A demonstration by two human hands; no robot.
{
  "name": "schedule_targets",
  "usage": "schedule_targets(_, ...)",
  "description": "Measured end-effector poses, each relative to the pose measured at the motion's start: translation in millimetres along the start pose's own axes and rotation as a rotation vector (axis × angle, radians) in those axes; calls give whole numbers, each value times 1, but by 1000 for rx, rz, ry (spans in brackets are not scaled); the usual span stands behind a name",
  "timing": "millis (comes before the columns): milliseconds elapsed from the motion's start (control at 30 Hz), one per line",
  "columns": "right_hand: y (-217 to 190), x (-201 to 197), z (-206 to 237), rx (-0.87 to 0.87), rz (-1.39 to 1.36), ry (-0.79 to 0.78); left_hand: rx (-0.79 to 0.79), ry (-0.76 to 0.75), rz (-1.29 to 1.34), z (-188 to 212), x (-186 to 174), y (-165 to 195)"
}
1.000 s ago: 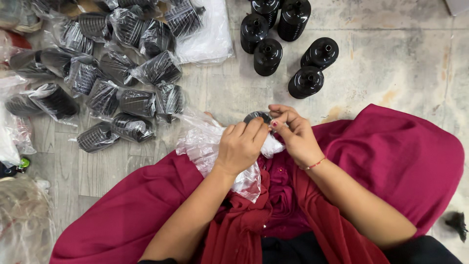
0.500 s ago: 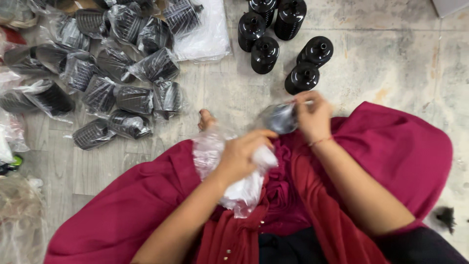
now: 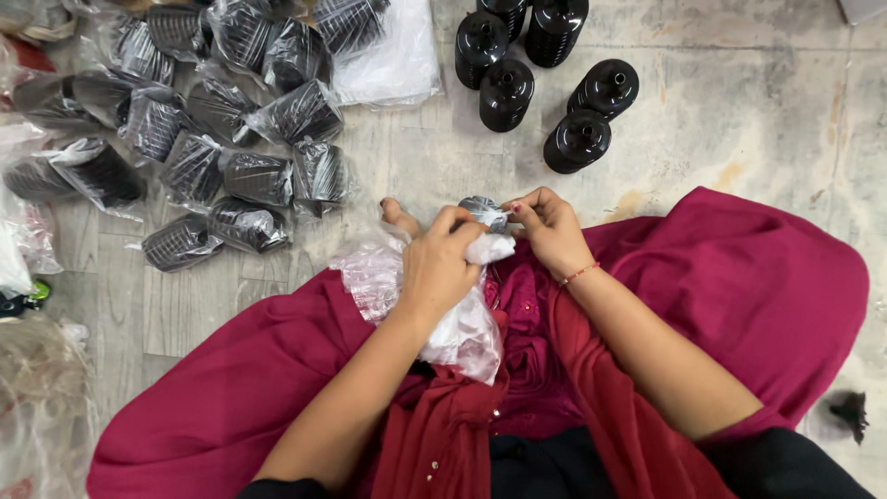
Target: The person sits on the floor and packs black plastic hair roller brushes into clear plastic bags one at a time, twisting the bags closed and setting the bagged items aside with the other finished pieces.
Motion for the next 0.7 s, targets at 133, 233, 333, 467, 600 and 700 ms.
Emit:
schedule_targets(133, 6, 7, 4, -55, 75, -46, -84, -27, -89, -8, -3, 0)
schedule_targets(233, 3, 12, 10, -252, 238, -99, -111, -26, -245, -15, -3, 2)
schedule_targets(333, -2, 17, 15, -306, 272, -154, -178, -95, -340, -28, -1, 4)
schedule_targets(467, -4, 22, 13, -271, 382, -91, -284, -238, -397, -50, 1, 1)
schedule_targets(600, 1, 24, 8, -219, 336, -85, -338, -371, -406, -55, -2, -3)
schedule_targets(700, 9, 20, 7, -129, 284, -91, -283, -362, -355, -45, 0, -1)
Point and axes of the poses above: each hand's wrist, its own z-axis away from the middle knuckle, its own x-axis out of the palm, y = z × x, the point moved 2 cm from there along -z, towards the middle knuckle, and after that the axes turned 7 degrees about -z, right-handed, at the moved point
